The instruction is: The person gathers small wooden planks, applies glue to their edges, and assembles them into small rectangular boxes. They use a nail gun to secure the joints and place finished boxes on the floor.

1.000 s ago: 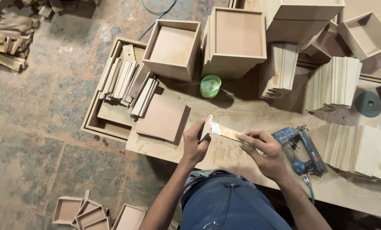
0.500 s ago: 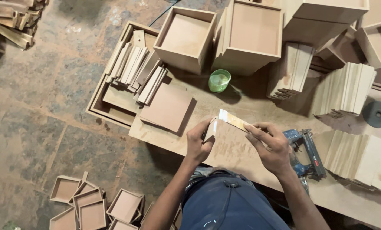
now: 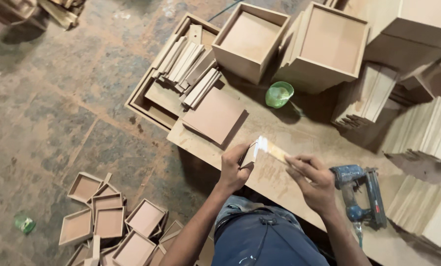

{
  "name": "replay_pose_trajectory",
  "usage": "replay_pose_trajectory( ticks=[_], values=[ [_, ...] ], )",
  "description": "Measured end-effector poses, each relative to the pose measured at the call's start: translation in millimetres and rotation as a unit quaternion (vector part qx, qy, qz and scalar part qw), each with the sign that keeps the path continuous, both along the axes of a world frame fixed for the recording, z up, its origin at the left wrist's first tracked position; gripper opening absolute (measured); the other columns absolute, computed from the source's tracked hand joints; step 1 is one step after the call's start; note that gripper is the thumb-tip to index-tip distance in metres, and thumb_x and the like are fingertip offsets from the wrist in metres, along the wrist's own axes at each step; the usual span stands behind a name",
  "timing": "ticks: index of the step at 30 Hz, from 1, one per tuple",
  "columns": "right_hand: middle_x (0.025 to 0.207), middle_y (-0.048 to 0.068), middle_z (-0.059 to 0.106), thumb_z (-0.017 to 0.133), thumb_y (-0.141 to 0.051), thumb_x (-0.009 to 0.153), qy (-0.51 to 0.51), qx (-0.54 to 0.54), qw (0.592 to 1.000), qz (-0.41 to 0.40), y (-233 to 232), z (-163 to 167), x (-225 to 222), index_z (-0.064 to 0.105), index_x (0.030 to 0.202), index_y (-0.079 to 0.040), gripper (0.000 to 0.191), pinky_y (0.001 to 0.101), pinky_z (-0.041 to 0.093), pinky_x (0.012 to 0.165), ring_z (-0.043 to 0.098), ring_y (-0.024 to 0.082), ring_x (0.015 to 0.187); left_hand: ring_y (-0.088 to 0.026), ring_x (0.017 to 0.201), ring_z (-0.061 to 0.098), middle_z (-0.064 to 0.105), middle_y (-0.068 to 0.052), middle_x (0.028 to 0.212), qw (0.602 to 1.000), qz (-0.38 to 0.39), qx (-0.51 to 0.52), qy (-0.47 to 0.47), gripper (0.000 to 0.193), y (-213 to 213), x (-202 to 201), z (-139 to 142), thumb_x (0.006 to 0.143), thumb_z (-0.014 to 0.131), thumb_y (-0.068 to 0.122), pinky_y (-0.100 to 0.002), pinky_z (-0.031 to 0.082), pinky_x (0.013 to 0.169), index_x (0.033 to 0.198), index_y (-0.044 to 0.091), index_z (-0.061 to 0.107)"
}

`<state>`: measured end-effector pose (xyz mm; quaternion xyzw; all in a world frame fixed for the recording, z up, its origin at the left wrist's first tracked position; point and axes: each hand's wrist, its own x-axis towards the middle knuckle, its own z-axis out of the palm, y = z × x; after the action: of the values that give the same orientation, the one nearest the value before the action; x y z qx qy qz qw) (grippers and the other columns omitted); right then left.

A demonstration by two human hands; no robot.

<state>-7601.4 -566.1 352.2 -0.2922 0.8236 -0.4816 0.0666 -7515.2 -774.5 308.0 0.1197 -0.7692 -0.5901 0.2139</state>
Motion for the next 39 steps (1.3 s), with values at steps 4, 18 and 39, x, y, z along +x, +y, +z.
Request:
replay_pose_trajectory(
  ticks=[4, 18, 39],
  values=[
    [0.101, 0.006, 0.071, 0.080, -0.008, 0.082, 0.014, 0.002, 0.997, 0.082, 19, 3, -2, 0.078, 0.115, -0.011, 0.034, 0.0267, 0.056, 0.070, 0.069, 0.014, 0.083, -0.032, 0.095, 0.075, 0.073, -0.020, 0.107, 0.999, 0.031, -0.035, 0.020, 0.050, 9, 1, 1, 0.076, 0.065, 0.001, -0.035, 0.058, 0.083, 0.125, -0.001, 0.067],
    [0.108, 0.008, 0.072, 0.080, -0.008, 0.079, -0.027, -0.019, 0.961, 0.273, 64, -23, -25, 0.080, 0.110, -0.011, 0.031, 0.0262, 0.057, 0.063, 0.071, 0.013, 0.079, -0.022, 0.076, 0.073, 0.072, -0.017, 0.088, 0.990, 0.115, 0.028, -0.073, 0.055, 57, 17, -24, 0.071, 0.057, -0.002, -0.031, 0.057, 0.072, 0.125, -0.001, 0.068],
    [0.113, 0.007, 0.056, 0.070, 0.004, 0.091, -0.007, -0.128, 0.986, 0.105, 58, -67, 3, 0.058, 0.142, -0.001, 0.053, 0.0237, 0.049, 0.071, 0.053, 0.010, 0.084, -0.046, 0.118, 0.065, 0.069, -0.027, 0.113, 0.606, 0.164, 0.754, 0.194, 0.024, 68, -25, -30, 0.091, 0.051, 0.014, -0.052, 0.050, 0.110, 0.112, 0.002, 0.052]
  ],
)
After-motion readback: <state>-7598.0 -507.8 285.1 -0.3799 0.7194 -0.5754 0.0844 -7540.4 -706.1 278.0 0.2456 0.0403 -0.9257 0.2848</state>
